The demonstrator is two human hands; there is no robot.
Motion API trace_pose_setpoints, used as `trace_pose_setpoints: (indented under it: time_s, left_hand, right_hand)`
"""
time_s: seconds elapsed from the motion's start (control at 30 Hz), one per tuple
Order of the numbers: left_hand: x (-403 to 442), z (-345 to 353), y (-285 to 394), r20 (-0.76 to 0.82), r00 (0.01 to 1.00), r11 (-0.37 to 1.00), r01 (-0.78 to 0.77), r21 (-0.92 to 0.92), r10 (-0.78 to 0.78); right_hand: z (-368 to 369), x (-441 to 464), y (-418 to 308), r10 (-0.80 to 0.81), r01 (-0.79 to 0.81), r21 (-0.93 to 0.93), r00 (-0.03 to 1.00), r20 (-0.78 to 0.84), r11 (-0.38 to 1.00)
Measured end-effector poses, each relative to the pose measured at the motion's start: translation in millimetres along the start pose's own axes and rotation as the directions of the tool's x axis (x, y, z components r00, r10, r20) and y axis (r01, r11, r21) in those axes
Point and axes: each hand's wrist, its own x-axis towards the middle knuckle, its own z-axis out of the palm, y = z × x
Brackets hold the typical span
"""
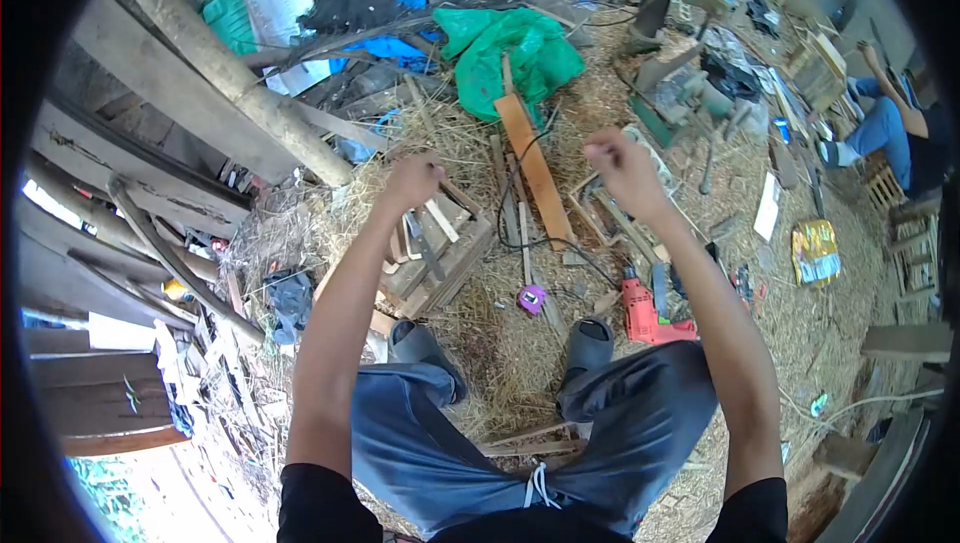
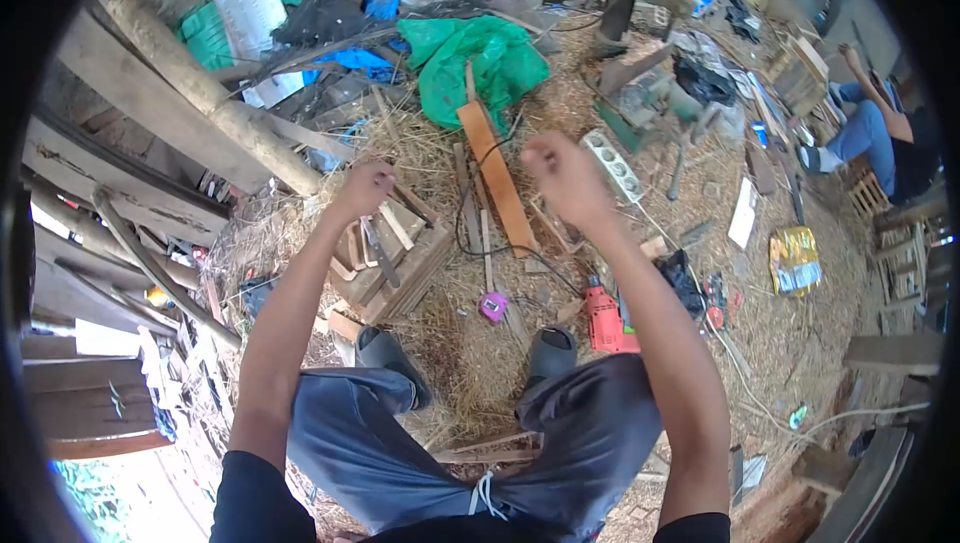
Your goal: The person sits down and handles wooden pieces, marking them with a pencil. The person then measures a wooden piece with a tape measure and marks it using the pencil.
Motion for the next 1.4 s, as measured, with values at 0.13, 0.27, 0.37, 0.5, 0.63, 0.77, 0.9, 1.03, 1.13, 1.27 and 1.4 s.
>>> trace_pose_setpoints:
  time_s: [0.13, 0.27, 0.37, 0.5, 0.63, 0.77, 0.9, 1.03, 1.13, 1.27, 1.4]
  left_hand:
    - [22, 36, -21, 0.188, 0.978, 0.950, 0.028, 0.312, -0.091]
    - [31, 52, -41, 0.224, 0.968, 0.900, 0.007, 0.436, -0.116]
    - [43, 62, -55, 0.320, 0.932, 0.932, 0.046, 0.358, -0.169]
    - [42, 66, -61, 0.249, 0.967, 0.921, -0.047, 0.387, -0.055]
    - [45, 67, -64, 0.277, 0.955, 0.973, 0.046, 0.227, -0.110]
    - [36, 63, -57, 0.127, 0.992, 0.986, -0.025, 0.166, 0.003]
    - [33, 67, -23, -0.010, 0.999, 0.996, 0.039, -0.077, -0.040]
    - [59, 115, 3, 0.077, 0.982, 0.945, 0.187, -0.268, -0.172]
    - [85, 157, 20, 0.133, 0.956, 0.928, 0.287, -0.239, -0.261]
    - [118, 225, 22, 0.289, 0.832, 0.752, 0.553, -0.359, -0.474]
    - [147, 299, -12, 0.201, 0.815, 0.651, 0.560, -0.514, -0.543]
  right_hand:
    - [118, 24, 32, 0.063, -0.049, -0.045, 0.917, 0.393, 0.998]
    - [209, 5, 68, 0.112, -0.010, -0.224, 0.886, 0.449, 0.974]
    - [234, 1, 56, 0.141, 0.016, -0.330, 0.883, 0.447, 0.944]
    - [246, 9, 57, 0.119, 0.080, -0.378, 0.871, 0.476, 0.922]
    - [247, 18, 61, 0.097, 0.110, -0.385, 0.872, 0.480, 0.916]
    - [231, 25, 76, 0.200, 0.018, -0.557, 0.923, 0.329, 0.830]
    - [179, 16, 96, 0.449, -0.177, -0.709, 0.867, 0.216, 0.683]
    - [132, -14, 123, 0.577, -0.376, -0.744, 0.816, 0.015, 0.552]
    - [115, -31, 176, 0.625, -0.531, -0.576, 0.780, -0.045, 0.621]
    - [115, -35, 210, 0.652, -0.638, -0.419, 0.747, -0.133, 0.646]
    - [118, -27, 213, 0.582, -0.603, -0.116, 0.795, -0.173, 0.789]
